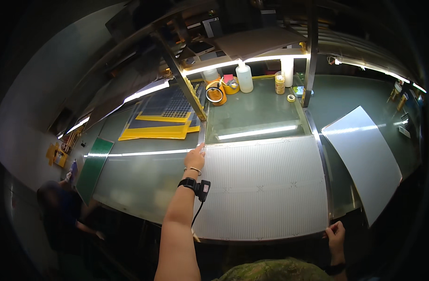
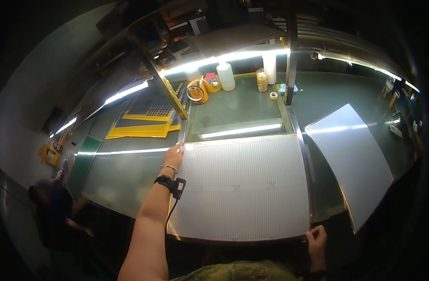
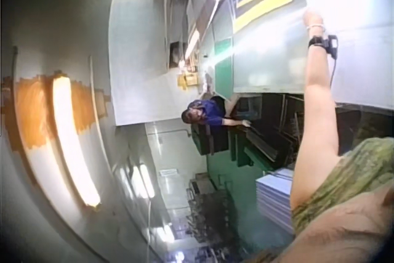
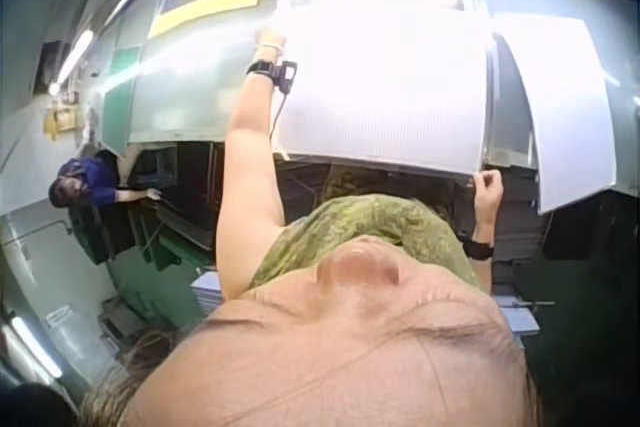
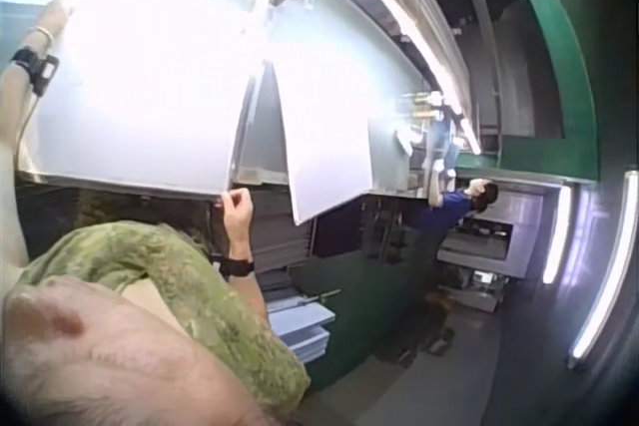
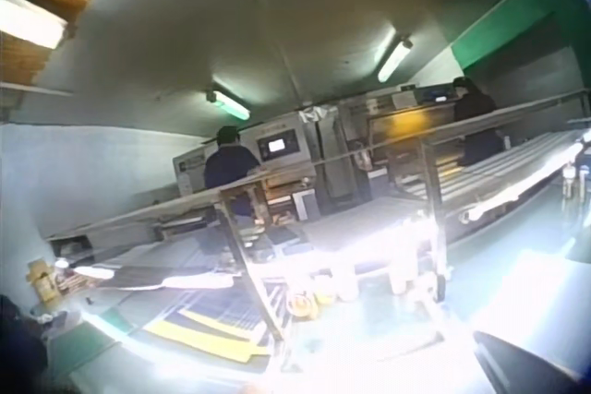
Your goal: Inspecting and organizing large white panels and applying protective films in a fabrication setting.
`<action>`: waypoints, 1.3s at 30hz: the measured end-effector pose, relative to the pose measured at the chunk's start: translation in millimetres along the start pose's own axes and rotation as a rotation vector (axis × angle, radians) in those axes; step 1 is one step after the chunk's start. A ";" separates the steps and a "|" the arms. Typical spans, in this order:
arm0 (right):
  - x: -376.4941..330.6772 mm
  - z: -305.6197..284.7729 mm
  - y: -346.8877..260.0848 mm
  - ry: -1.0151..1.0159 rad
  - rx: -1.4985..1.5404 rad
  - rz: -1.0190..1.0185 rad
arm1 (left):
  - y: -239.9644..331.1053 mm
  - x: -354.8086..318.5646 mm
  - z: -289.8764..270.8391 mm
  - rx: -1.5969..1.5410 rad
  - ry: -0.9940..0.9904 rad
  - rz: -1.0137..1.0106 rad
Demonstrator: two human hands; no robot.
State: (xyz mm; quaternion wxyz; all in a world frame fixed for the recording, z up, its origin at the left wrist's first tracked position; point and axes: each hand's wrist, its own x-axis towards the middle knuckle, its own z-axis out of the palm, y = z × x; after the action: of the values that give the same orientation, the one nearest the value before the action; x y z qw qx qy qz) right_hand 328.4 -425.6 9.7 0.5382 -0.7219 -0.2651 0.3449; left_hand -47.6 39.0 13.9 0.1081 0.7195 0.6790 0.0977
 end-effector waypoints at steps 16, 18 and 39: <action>-7.0 2.3 -13.9 -0.001 -0.029 0.014 | -2.9 4.4 10.5 0.053 0.013 0.053; -5.2 2.6 -15.6 0.003 -0.019 0.034 | 0.7 1.7 6.3 0.139 0.012 0.077; 260.8 80.9 -93.3 -0.260 -1.395 -0.658 | -24.3 -102.8 -6.2 0.153 0.059 0.325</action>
State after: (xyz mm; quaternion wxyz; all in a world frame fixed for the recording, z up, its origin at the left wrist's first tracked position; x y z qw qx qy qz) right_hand 426.0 -154.7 29.0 -0.0005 -0.7314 -0.6819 0.0031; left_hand -78.7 -62.2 13.5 0.0161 0.8229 0.5619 0.0829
